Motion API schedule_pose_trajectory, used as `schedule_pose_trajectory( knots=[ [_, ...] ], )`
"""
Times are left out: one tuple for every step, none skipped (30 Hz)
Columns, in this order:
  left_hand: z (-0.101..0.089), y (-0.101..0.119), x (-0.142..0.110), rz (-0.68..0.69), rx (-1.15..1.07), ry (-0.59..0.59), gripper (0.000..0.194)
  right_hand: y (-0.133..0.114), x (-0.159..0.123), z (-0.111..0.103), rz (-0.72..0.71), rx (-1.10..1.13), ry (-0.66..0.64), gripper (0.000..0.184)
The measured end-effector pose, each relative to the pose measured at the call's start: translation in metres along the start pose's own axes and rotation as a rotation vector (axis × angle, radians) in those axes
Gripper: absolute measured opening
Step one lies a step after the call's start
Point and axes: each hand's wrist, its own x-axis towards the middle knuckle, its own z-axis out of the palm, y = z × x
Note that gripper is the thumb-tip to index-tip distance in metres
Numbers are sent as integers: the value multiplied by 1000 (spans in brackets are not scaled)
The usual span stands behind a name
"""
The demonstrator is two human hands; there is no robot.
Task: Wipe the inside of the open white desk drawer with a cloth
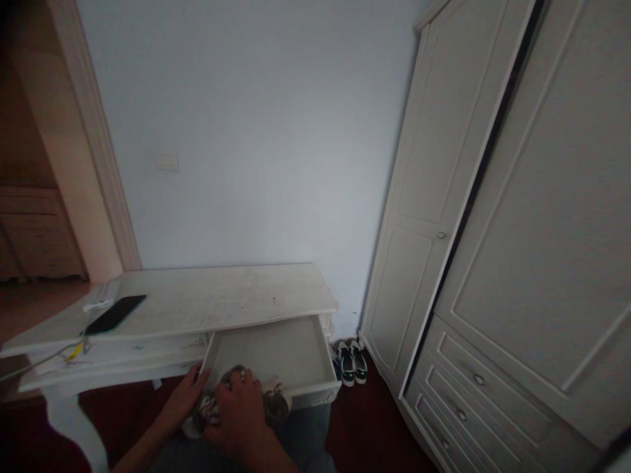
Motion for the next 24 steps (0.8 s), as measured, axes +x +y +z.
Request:
schedule_pose_trajectory(
  knots=[
    [-3,-7,-1,10,-66,-23,43,-9,8,6,-5,41,12,60],
    [-5,-15,-3,14,-119,-25,46,-17,15,11,3,86,33,56],
    [-8,-23,-9,13,-144,15,49,-24,21,15,26,133,60,52],
    [-10,-32,-17,6,-151,74,52,-30,27,18,66,180,92,46],
    [-10,-40,-28,22,-152,156,58,-36,33,19,110,231,117,43],
    [-9,-48,-39,57,-130,227,62,-41,38,20,151,285,130,42],
    [-6,-53,-52,104,-91,264,65,-45,42,20,182,340,136,42],
    [-2,-57,-64,160,-47,265,67,-47,45,18,196,391,134,42],
    [4,-58,-75,216,2,250,70,-48,48,16,199,440,125,42],
    [10,-57,-84,260,50,227,76,-48,49,12,193,484,104,44],
    [16,-53,-91,284,99,211,82,-45,50,8,179,522,75,45],
    [21,-47,-95,287,151,200,88,-41,49,3,158,558,40,47],
    [25,-39,-96,275,202,189,94,-35,47,-4,128,595,-5,50],
    [28,-31,-96,252,251,172,98,-28,43,-10,91,629,-51,53],
    [28,-23,-94,219,294,148,101,-20,38,-17,51,653,-83,56],
    [26,-16,-91,185,326,120,102,-10,32,-24,9,665,-99,58],
    [22,-11,-87,155,341,91,99,0,24,-31,-32,659,-102,60],
    [17,-8,-82,129,337,62,94,12,16,-38,-61,632,-87,62],
    [10,-6,-76,107,318,35,87,24,8,-44,-72,577,-69,62],
    [3,-6,-70,86,291,6,77,36,0,-49,-70,497,-46,61],
    [-4,-7,-62,71,262,-24,67,49,-8,-53,-58,400,-26,58],
    [-11,-8,-54,57,241,-61,58,61,-15,-56,-39,295,-17,56],
    [-17,-9,-44,36,242,-97,51,72,-20,-58,-16,195,-13,52],
    [-23,-8,-33,47,251,-124,47,82,-25,-59,8,111,-14,48]
  ],
)
